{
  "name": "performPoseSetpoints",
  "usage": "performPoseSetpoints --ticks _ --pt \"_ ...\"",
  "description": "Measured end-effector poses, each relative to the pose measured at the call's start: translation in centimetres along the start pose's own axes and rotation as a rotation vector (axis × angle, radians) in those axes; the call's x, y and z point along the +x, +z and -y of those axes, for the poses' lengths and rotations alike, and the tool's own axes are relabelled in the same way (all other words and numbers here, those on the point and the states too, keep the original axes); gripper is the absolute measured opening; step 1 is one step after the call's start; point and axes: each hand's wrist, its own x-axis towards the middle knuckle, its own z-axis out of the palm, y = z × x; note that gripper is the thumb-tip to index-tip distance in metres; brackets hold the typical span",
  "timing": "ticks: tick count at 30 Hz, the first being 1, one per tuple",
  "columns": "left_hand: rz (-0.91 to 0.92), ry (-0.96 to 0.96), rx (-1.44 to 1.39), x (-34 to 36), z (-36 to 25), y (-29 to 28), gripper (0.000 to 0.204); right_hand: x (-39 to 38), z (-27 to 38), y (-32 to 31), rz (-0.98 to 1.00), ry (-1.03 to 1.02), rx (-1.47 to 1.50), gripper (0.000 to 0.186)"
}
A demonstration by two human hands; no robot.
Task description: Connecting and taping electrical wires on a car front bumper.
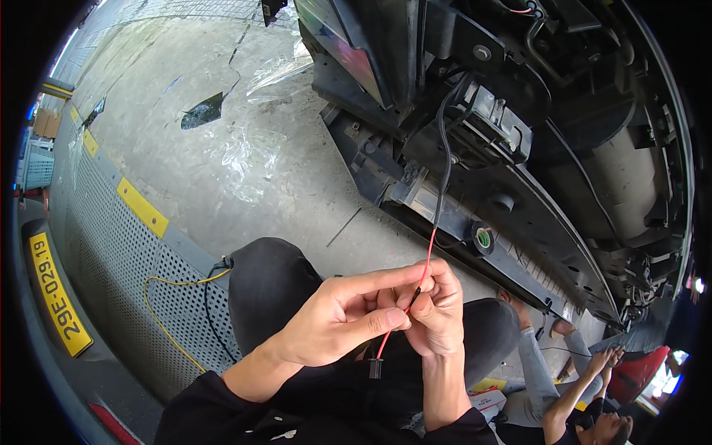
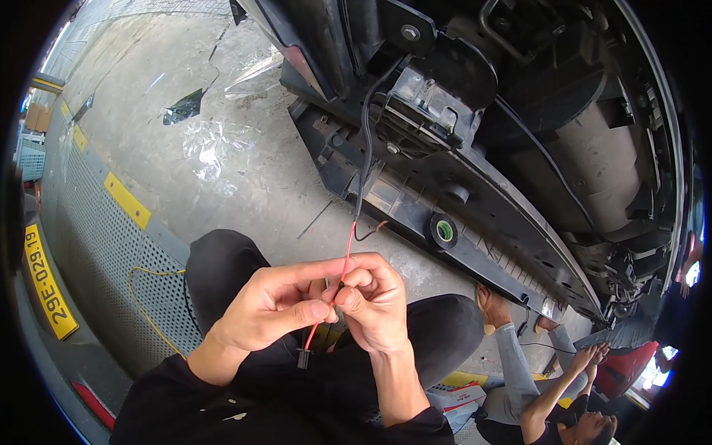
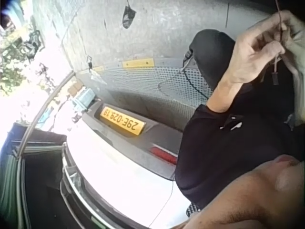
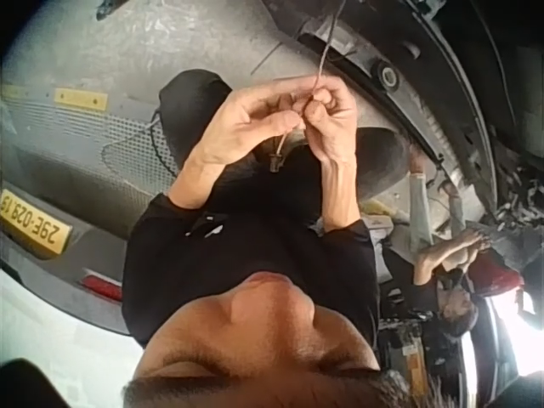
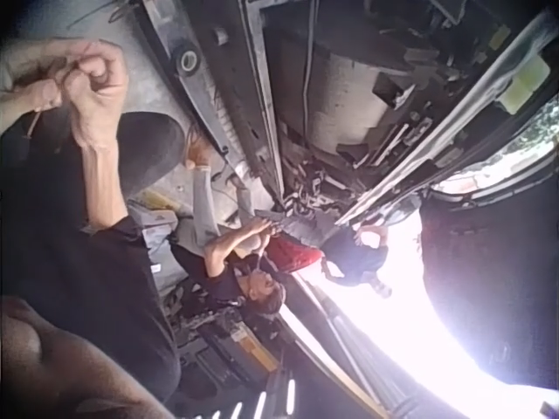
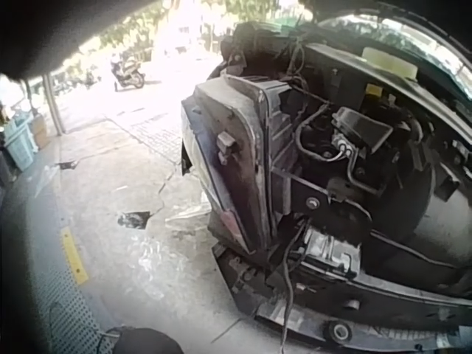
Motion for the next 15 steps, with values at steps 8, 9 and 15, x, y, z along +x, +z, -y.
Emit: performPoseSetpoints --ticks 8,9,15 --pt "-0.024 -0.009 -0.046 0.0 0.0 -0.3 0.055 0.1 -1.2 0.1 -0.042 -0.018 -0.038 0.028" --pt "-0.052 -0.035 -0.057 0.0 0.0 -0.2 0.055 0.2 -1.1 0.3 -0.042 -0.017 -0.037 0.028" --pt "-0.161 0.005 0.103 -0.1 -0.2 0.2 0.053 -0.4 0.4 2.7 -0.58 -0.133 -0.625 0.028"
